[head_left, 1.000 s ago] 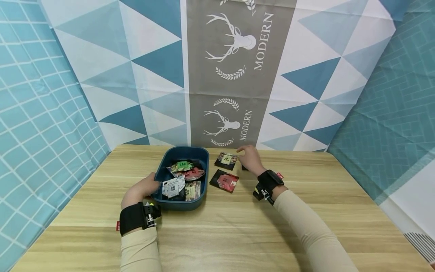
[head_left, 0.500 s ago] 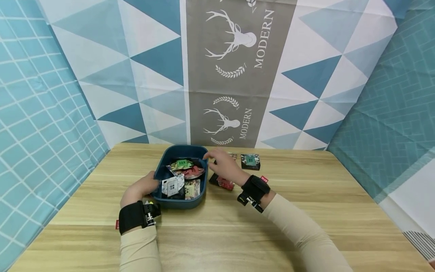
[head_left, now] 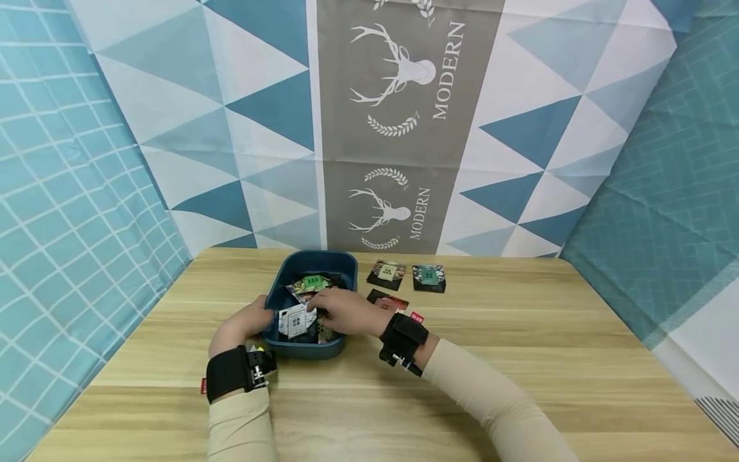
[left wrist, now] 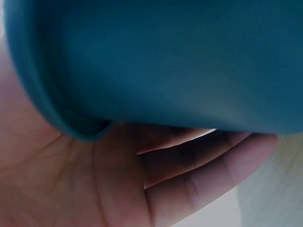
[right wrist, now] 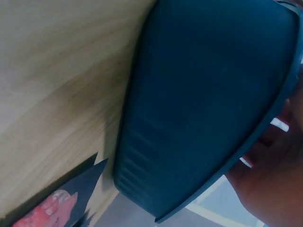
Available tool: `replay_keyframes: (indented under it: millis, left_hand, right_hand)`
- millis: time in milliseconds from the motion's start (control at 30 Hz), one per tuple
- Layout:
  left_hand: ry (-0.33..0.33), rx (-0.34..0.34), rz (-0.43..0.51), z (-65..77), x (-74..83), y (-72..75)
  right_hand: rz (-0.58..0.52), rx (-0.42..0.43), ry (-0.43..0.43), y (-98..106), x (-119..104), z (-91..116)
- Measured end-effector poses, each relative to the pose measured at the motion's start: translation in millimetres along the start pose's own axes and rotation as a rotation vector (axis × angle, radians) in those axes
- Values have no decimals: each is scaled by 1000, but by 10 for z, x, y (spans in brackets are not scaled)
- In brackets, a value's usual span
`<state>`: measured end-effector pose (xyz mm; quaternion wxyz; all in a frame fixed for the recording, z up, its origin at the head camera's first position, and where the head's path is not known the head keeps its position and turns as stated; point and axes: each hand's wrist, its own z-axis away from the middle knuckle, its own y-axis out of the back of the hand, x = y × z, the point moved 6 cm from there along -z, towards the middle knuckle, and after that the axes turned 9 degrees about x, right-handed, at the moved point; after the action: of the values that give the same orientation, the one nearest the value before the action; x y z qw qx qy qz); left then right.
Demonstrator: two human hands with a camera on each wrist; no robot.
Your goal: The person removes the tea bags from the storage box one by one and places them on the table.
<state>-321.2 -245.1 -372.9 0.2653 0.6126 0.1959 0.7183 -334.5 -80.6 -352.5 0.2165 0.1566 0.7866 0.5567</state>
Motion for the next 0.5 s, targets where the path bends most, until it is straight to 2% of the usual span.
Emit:
replay_keyframes:
  millis: [333,500]
  left_hand:
    - [3,-2,-7,-28,-2,-5]
    - [5,-1,-16,-31,-6,1]
  right_hand:
    - [103,-202,107,-148,-46,-113]
    - [82,-236,137,-190,-67,-157]
